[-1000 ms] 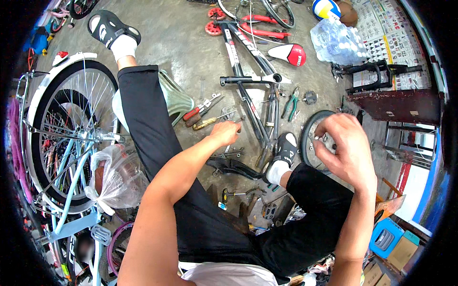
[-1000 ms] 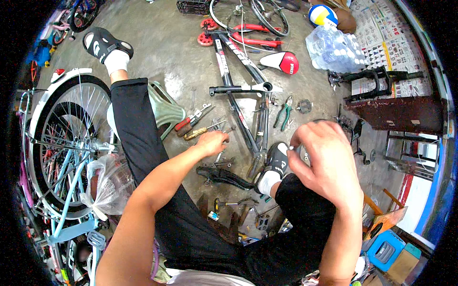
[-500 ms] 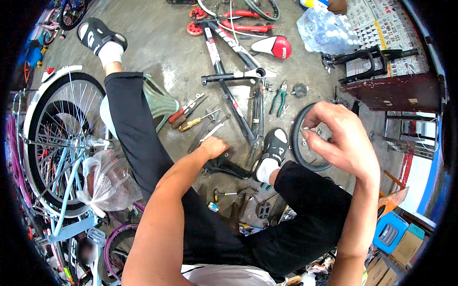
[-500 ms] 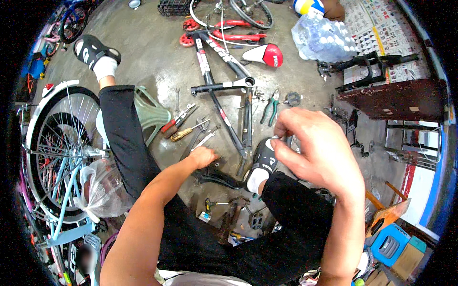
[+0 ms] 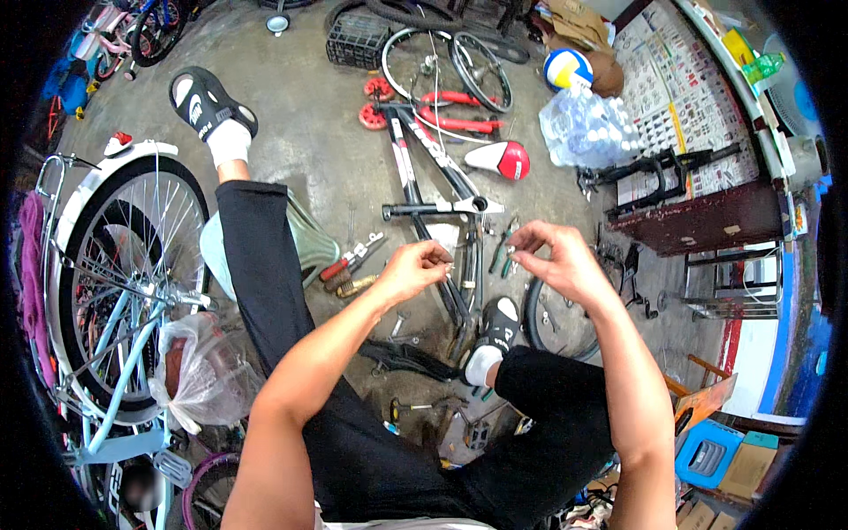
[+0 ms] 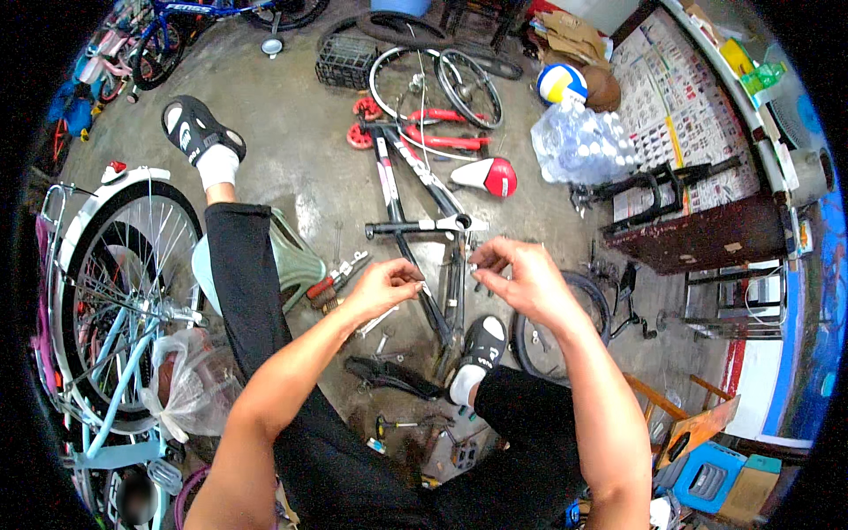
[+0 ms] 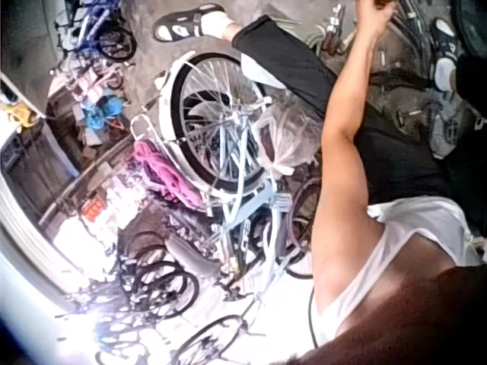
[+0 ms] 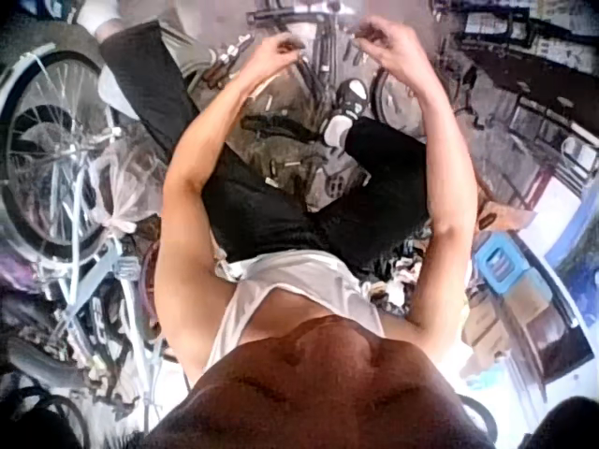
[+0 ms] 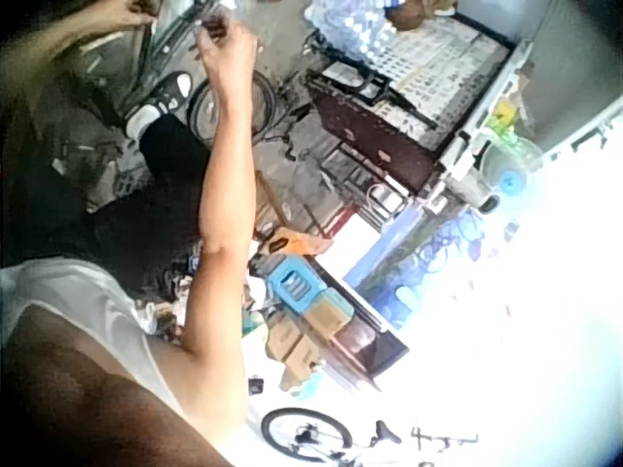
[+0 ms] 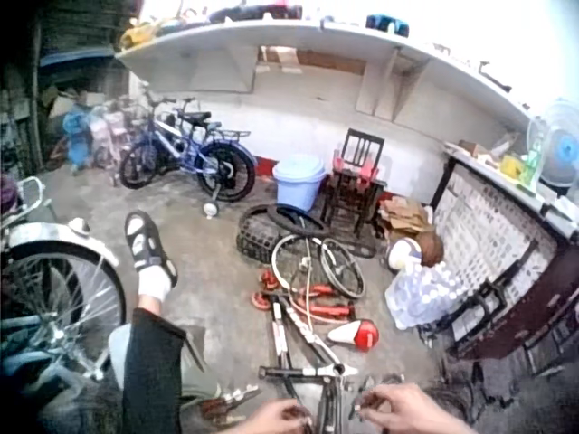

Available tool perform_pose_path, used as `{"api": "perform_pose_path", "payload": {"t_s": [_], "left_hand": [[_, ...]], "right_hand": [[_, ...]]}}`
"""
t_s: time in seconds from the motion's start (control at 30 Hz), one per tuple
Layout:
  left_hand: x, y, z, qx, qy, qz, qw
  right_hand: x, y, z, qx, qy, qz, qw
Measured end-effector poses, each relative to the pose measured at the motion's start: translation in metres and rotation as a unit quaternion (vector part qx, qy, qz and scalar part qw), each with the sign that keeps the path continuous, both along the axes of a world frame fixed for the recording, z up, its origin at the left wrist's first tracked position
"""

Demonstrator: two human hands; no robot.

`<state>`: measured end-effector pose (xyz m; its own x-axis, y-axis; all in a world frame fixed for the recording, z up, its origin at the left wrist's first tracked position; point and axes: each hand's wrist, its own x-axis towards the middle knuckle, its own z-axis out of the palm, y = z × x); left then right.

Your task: The person assembles bicycle components by hand, first threading a small part onto a bolt and then aligning a red fork onto the black bicycle frame.

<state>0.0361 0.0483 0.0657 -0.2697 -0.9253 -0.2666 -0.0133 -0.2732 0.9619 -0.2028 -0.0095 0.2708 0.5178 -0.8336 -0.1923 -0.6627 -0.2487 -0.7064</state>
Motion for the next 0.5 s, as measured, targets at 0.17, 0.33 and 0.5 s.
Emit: {"api": "perform_pose_path", "payload": {"t_s": [0.17,0.33,0.5], "left_hand": [[0.020,-0.010,0.041,0.044,0.243,0.080,0.966],[0.027,-0.020,0.046,0.046,0.264,0.084,0.960],[0.034,-0.025,0.043,0.034,0.259,0.086,0.962]], "right_hand": [[0.031,-0.004,-0.039,0.032,-0.001,-0.020,0.999],[0.057,-0.004,-0.064,0.066,-0.016,-0.055,0.996],[0.070,-0.008,-0.072,0.073,-0.036,-0.087,0.993]]}}
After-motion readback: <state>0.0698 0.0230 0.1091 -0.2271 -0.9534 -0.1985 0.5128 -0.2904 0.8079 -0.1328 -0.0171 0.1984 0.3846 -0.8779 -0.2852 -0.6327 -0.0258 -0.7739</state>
